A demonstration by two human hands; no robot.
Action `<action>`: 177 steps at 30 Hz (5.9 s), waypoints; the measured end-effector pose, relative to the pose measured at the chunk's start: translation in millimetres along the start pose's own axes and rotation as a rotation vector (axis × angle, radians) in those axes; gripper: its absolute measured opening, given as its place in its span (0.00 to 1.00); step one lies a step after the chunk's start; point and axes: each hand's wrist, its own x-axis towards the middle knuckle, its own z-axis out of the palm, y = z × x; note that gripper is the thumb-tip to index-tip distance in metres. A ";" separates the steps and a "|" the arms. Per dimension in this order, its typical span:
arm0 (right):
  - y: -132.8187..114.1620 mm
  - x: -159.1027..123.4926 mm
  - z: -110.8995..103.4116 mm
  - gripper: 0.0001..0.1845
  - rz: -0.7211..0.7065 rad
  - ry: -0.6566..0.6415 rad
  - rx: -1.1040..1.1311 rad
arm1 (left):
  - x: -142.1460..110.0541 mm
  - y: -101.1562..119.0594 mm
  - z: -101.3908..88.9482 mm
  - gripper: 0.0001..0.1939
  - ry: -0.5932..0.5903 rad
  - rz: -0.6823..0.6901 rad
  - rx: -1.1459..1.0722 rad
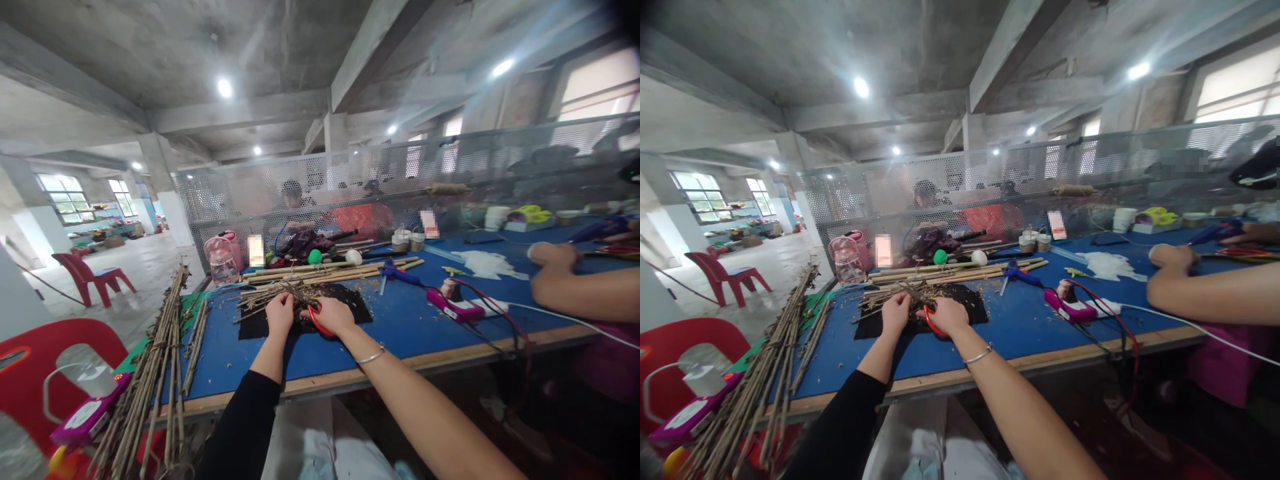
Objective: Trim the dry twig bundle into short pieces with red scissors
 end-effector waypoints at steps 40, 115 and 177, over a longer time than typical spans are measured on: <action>48.2 13.9 -3.4 0.17 0.038 0.287 0.060 | 12.3 -23.3 -27.0 0.09 0.011 0.022 0.072; 18.7 11.9 13.6 0.10 -0.258 0.257 0.734 | -4.1 6.1 16.2 0.18 -0.190 -0.186 -0.589; 19.0 9.5 12.7 0.20 -0.184 0.168 0.387 | -9.6 9.1 11.1 0.15 -0.287 -0.096 -0.630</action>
